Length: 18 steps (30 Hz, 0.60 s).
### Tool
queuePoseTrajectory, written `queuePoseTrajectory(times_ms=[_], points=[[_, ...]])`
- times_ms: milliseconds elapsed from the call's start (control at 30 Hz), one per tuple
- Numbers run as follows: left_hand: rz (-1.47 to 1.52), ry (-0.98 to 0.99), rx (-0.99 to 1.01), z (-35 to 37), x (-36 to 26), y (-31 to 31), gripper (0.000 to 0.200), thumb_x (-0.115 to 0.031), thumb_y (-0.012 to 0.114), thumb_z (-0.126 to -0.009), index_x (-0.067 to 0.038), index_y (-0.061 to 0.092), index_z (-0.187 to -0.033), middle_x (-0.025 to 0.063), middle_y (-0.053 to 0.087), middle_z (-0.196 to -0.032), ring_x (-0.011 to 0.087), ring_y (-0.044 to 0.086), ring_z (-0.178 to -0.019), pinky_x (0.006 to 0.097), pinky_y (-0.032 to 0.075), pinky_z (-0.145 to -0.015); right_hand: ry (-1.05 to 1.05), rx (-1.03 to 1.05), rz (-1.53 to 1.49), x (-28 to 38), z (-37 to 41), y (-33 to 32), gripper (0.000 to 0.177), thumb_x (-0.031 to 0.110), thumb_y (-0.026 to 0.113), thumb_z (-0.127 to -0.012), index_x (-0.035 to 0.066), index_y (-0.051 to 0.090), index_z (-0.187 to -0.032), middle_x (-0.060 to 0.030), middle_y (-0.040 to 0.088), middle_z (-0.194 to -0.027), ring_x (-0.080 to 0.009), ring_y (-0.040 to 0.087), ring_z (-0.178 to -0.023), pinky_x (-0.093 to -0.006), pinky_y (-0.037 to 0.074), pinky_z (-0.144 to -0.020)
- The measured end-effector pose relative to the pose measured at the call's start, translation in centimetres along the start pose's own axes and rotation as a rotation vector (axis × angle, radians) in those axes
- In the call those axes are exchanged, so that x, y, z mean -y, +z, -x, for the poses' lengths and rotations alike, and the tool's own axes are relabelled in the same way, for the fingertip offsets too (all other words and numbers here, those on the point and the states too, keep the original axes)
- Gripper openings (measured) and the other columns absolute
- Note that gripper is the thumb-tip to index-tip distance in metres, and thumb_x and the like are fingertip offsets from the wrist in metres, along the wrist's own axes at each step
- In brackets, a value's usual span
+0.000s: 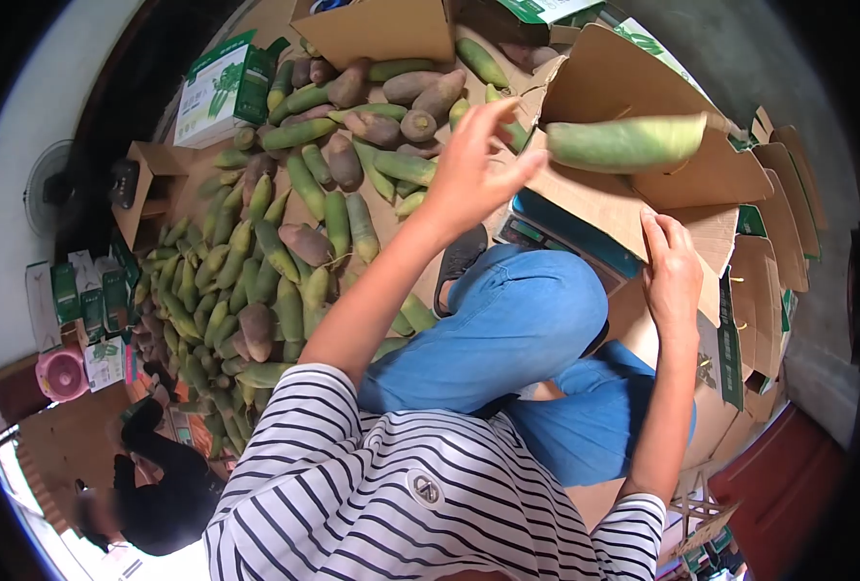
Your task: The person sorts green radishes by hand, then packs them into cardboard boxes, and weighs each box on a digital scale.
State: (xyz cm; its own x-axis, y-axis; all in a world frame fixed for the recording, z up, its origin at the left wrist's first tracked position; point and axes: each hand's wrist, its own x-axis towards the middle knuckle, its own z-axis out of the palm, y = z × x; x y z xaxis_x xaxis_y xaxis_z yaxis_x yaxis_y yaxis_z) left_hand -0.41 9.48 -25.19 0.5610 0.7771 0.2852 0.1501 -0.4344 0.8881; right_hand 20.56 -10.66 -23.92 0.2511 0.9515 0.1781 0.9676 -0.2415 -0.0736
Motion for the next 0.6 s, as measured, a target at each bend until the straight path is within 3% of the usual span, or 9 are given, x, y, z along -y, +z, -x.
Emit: queuePoseTrajectory(times_ms=[100,167,233,333,367,433,500,600], points=[[0.009,-0.258,-0.056,4.4,7.2,-1.2,0.037,-0.017,0.068,-0.088,-0.002,0.056,-0.120,0.0089,0.062,-0.107,0.0163,0.061,-0.093,0.0296,0.050,-0.079,-0.008,-0.044,-0.012,0.0,-0.1,-0.3,0.050,-0.008,0.059,-0.071,0.009,0.063,-0.118,-0.0083,0.061,-0.103,-0.0268,0.060,-0.095,-0.0373,0.053,-0.079],[-0.141,-0.319,-0.036,9.9,13.0,-3.1,0.033,-0.020,0.067,-0.087,0.000,0.059,-0.113,0.0114,0.062,-0.103,0.0197,0.063,-0.090,0.0315,0.051,-0.078,-0.007,-0.030,-0.028,0.1,-0.3,-0.8,0.052,-0.008,0.059,-0.069,0.010,0.064,-0.118,-0.0074,0.061,-0.100,-0.0264,0.060,-0.093,-0.0373,0.052,-0.077],[-0.336,-0.528,0.066,15.4,17.3,-6.0,0.040,-0.023,0.070,-0.082,0.003,0.060,-0.111,0.0193,0.062,-0.106,0.0284,0.063,-0.094,0.0369,0.052,-0.076,-0.001,-0.015,-0.005,0.0,-0.4,-0.8,0.054,-0.008,0.060,-0.068,0.011,0.063,-0.118,-0.0070,0.060,-0.101,-0.0261,0.060,-0.094,-0.0373,0.052,-0.077],[-0.613,-0.651,-0.067,22.5,23.5,-10.5,0.036,-0.022,0.064,-0.083,0.002,0.061,-0.109,0.0227,0.062,-0.105,0.0363,0.059,-0.100,0.0423,0.047,-0.088,0.024,0.011,-0.012,0.5,-0.4,-1.1,0.056,-0.008,0.061,-0.066,0.011,0.063,-0.118,-0.0061,0.059,-0.102,-0.0257,0.059,-0.095,-0.0374,0.052,-0.078],[-0.706,-0.594,-0.146,23.7,24.3,-12.0,0.036,-0.021,0.064,-0.081,0.002,0.061,-0.109,0.0240,0.061,-0.107,0.0379,0.058,-0.104,0.0439,0.045,-0.092,0.029,0.022,-0.008,0.7,-0.4,-1.1,0.056,-0.008,0.061,-0.065,0.011,0.063,-0.119,-0.0061,0.059,-0.102,-0.0256,0.059,-0.095,-0.0374,0.052,-0.078],[-0.893,-0.731,-0.279,25.0,25.9,-14.9,0.039,-0.020,0.064,-0.079,0.004,0.061,-0.110,0.0247,0.061,-0.109,0.0389,0.056,-0.107,0.0441,0.043,-0.095,0.024,0.029,-0.002,0.8,-0.5,-0.9,0.057,-0.007,0.061,-0.065,0.011,0.063,-0.119,-0.0062,0.059,-0.102,-0.0257,0.059,-0.095,-0.0372,0.052,-0.078],[-1.001,-0.728,-0.417,26.3,28.4,-17.2,0.046,-0.022,0.066,-0.080,0.007,0.058,-0.115,0.0255,0.060,-0.113,0.0402,0.055,-0.109,0.0447,0.042,-0.096,0.008,0.018,0.017,0.6,-0.7,-1.0,0.057,-0.007,0.061,-0.065,0.011,0.063,-0.119,-0.0064,0.059,-0.101,-0.0258,0.059,-0.095,-0.0369,0.052,-0.079],[-0.827,-0.998,-0.363,26.5,31.8,-20.2,0.084,-0.049,0.072,-0.077,0.016,0.049,-0.124,0.0327,0.055,-0.124,0.0421,0.052,-0.119,0.0427,0.040,-0.102,0.030,0.031,0.014,0.8,-0.8,-1.0,0.057,-0.007,0.061,-0.065,0.011,0.063,-0.119,-0.0070,0.058,-0.101,-0.0260,0.059,-0.095,-0.0368,0.052,-0.078]])
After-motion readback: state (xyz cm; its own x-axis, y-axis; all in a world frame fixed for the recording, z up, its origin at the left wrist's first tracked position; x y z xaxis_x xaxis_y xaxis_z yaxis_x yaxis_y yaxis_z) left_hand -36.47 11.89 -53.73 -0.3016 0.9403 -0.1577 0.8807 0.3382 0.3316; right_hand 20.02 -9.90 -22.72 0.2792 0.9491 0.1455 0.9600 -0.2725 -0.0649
